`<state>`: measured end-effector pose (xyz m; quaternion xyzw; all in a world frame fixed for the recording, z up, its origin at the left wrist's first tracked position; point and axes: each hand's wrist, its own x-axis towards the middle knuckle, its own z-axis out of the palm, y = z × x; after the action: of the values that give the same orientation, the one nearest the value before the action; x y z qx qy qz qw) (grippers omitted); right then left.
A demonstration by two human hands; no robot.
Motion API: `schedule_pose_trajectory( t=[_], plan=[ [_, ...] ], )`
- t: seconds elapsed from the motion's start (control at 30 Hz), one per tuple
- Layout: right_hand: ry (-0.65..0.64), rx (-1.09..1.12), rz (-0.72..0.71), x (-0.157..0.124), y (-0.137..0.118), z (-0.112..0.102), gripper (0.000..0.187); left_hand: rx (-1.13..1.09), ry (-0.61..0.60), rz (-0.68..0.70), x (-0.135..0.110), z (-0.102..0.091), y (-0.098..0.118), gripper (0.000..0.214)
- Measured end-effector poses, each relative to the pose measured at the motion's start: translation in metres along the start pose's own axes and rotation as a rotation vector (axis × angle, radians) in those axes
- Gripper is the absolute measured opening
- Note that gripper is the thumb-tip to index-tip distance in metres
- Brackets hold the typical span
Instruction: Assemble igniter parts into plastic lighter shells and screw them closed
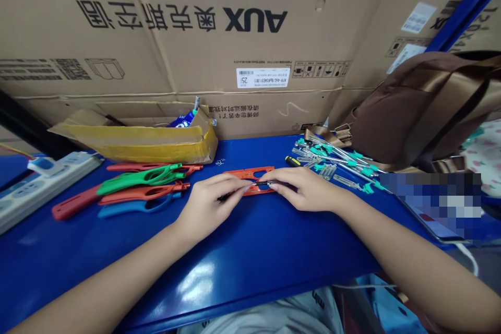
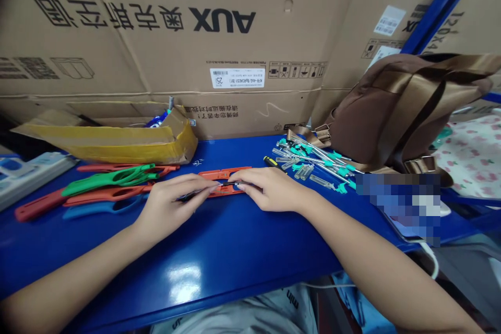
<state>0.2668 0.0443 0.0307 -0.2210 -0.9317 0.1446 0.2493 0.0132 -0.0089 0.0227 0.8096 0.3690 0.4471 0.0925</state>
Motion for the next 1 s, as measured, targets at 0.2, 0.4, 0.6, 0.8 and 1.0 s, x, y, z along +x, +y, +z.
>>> schedule_pose_trajectory(
  t=[0.2, 0.4, 0.6, 0.8, 1.0],
  plan=[
    [-0.019, 0.045, 0.039, 0.001, 0.0005, -0.0007, 0.027, -0.061, -0.022, -0.208, 0.0003, 0.0008, 0.0039, 0.014],
    [-0.07, 0.111, 0.109, 0.0021, 0.0007, -0.0011, 0.026, -0.085, -0.041, -0.274, -0.0021, 0.0026, 0.0052, 0.015],
    [-0.049, 0.103, 0.129, 0.0014, 0.0028, -0.0009, 0.025, -0.13, -0.084, -0.254, -0.0021, 0.0033, 0.0083, 0.023],
    [-0.077, 0.107, 0.095, 0.0014, 0.0013, -0.0009, 0.025, -0.085, -0.037, -0.099, -0.0037, 0.0022, 0.0066, 0.018],
    [-0.085, 0.119, 0.084, 0.0004, 0.0038, 0.0004, 0.025, -0.041, -0.058, -0.035, -0.004, 0.0021, 0.0071, 0.02]
  ],
)
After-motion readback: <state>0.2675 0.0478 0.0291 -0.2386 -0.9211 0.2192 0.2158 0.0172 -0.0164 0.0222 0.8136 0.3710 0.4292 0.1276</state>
